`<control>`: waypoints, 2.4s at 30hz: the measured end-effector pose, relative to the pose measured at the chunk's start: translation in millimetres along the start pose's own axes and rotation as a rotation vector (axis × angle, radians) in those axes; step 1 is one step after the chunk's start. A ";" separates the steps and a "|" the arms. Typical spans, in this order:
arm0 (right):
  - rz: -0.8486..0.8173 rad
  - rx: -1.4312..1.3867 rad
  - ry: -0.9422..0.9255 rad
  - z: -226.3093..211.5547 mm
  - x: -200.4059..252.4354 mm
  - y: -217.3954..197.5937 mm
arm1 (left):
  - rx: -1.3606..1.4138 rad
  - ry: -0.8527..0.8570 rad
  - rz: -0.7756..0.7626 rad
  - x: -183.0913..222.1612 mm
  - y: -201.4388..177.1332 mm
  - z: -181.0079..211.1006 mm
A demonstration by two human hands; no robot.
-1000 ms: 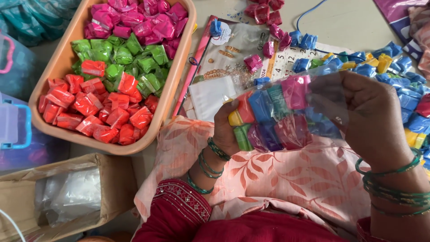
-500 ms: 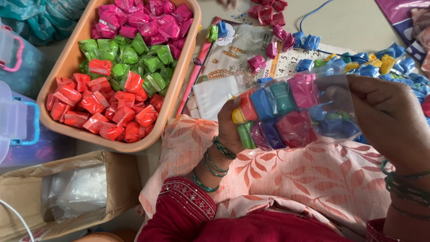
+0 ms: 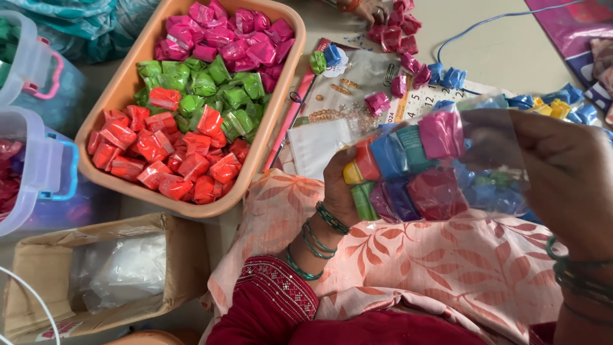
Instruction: The person packages small colorful wrapped items into plastic bags.
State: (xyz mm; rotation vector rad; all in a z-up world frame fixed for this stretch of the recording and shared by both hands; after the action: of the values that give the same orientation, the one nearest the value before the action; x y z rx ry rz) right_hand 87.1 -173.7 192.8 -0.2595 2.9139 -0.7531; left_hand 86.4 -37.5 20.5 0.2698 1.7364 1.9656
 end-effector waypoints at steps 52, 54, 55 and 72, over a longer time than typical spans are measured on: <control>-0.454 0.451 -0.446 30.4 -55.6 76.5 | -0.822 0.109 0.109 -48.9 -56.6 68.3; -0.443 0.439 -0.488 45.3 -58.5 88.3 | -0.851 0.153 0.117 -52.9 -60.7 75.4; -0.422 0.416 -0.525 50.5 -58.9 93.4 | -0.898 0.208 0.130 -53.7 -61.6 80.9; -0.276 0.450 -0.550 137.6 -24.3 130.9 | -1.896 0.397 0.658 -37.2 -39.4 79.7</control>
State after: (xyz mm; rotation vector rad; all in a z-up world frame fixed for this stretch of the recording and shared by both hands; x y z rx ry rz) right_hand 115.1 -120.8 10.9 -0.6982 2.1540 -1.1357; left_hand 164.2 16.2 2.1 -0.3029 -0.7518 3.2327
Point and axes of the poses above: each hand's wrist, its own x-axis away from the middle knuckle, its own y-axis out of the palm, z = x × y, the point moved 10 cm from there along -x, towards the middle knuckle, and after that the axes turned 5 degrees about -y, right-handed, at the moved point
